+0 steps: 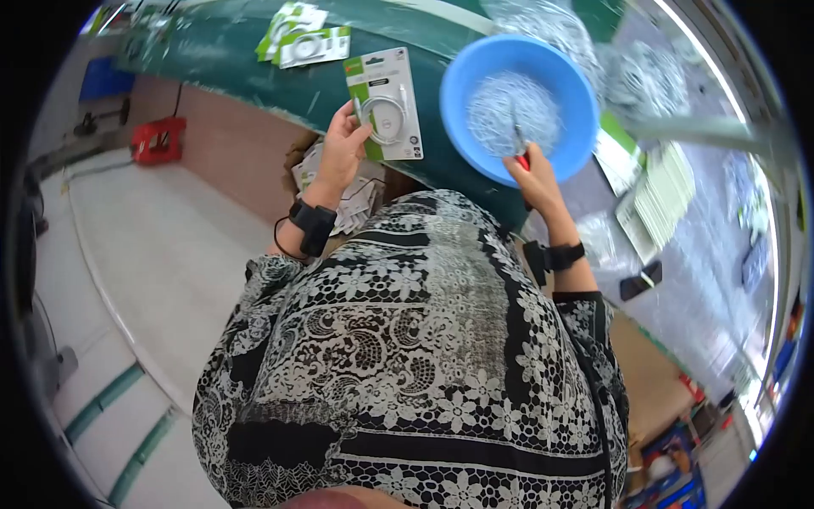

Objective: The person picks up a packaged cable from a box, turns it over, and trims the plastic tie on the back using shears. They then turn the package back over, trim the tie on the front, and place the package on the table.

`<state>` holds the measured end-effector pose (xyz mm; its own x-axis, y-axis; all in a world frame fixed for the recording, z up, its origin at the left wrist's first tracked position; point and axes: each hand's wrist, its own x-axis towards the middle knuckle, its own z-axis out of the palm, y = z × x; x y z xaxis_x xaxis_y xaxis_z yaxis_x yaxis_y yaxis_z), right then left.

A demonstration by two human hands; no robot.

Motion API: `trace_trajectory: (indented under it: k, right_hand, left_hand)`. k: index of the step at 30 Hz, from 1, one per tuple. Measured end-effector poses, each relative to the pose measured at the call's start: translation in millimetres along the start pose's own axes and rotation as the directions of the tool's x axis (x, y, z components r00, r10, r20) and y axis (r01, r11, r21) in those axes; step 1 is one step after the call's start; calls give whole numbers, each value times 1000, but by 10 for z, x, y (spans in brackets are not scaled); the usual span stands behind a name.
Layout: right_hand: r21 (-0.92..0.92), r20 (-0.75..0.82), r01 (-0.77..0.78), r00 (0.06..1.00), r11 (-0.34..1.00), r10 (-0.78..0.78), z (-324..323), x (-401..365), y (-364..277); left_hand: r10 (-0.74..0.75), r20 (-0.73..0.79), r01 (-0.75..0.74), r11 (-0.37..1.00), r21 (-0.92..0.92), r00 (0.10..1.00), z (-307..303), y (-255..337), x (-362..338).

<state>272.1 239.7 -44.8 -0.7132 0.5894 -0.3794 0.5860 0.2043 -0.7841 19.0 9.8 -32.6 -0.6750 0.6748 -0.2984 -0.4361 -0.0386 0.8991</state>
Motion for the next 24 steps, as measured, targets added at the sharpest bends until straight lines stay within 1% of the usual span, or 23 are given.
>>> trace_trajectory:
  k: [1,2,4,5,6,8,9,10,12,13,14,16,17,20,21,24]
  right_hand:
    - [1,2,12,1000,1000,-12,34,83,49]
    - [4,43,39,998,999,-39,83,148,19]
    - [-98,89,76,994,992,-67,125,238,-69]
    - [-152,103,87,992,985,-72,140,288,-143]
    - [-157,122,90,990,984,-71,184,333,-246]
    - [-223,207,180,969,958,-134,329,330,-570]
    - [-257,242,222,957,941,-159,386,313,-707]
    - [-273,239,209,960,939,-145,437,299,-833]
    - [-346,337,375,905,860,-259,537,285,-1051]
    - [-365,329,362,912,858,-245,574,288,-1126]
    - [-431,272,425,902,796,-335,610,301,-1193]
    - [-562,185,521,836,643,-516,660,349,-1301]
    - [-572,183,511,842,642,-507,657,375,-1346]
    - [-668,163,475,844,573,-511,629,458,-1454]
    - [-672,158,468,848,574,-506,629,474,-1451]
    - [-661,166,486,838,571,-520,638,513,-1437]
  left_hand:
    - [22,-47,-22,1000,7,999,-230,0,-67]
    - [78,-144,-75,997,23,987,-471,-53,-138]
    - [175,-314,-165,985,56,933,-812,-131,-267]
    - [175,-339,-166,984,57,924,-836,-68,-316]
    - [153,-378,-158,987,19,913,-831,-16,-339]
    - [99,-432,-142,987,-70,897,-722,100,-341]
    - [86,-430,-136,987,-86,899,-687,104,-320]
    - [91,-436,-151,983,-106,895,-656,108,-282]
    - [100,-441,-183,972,-149,892,-572,102,-184]
    - [89,-429,-176,970,-168,899,-515,105,-143]
    - [98,-412,-182,969,-169,906,-455,120,-111]
    - [122,-383,-198,966,-166,916,-356,159,-55]
    - [113,-375,-191,965,-178,920,-308,169,-24]
    - [158,-310,-236,944,-232,937,-204,204,60]
    - [155,-304,-232,944,-236,940,-177,220,75]
    - [218,-238,-256,956,-144,946,-97,255,103]
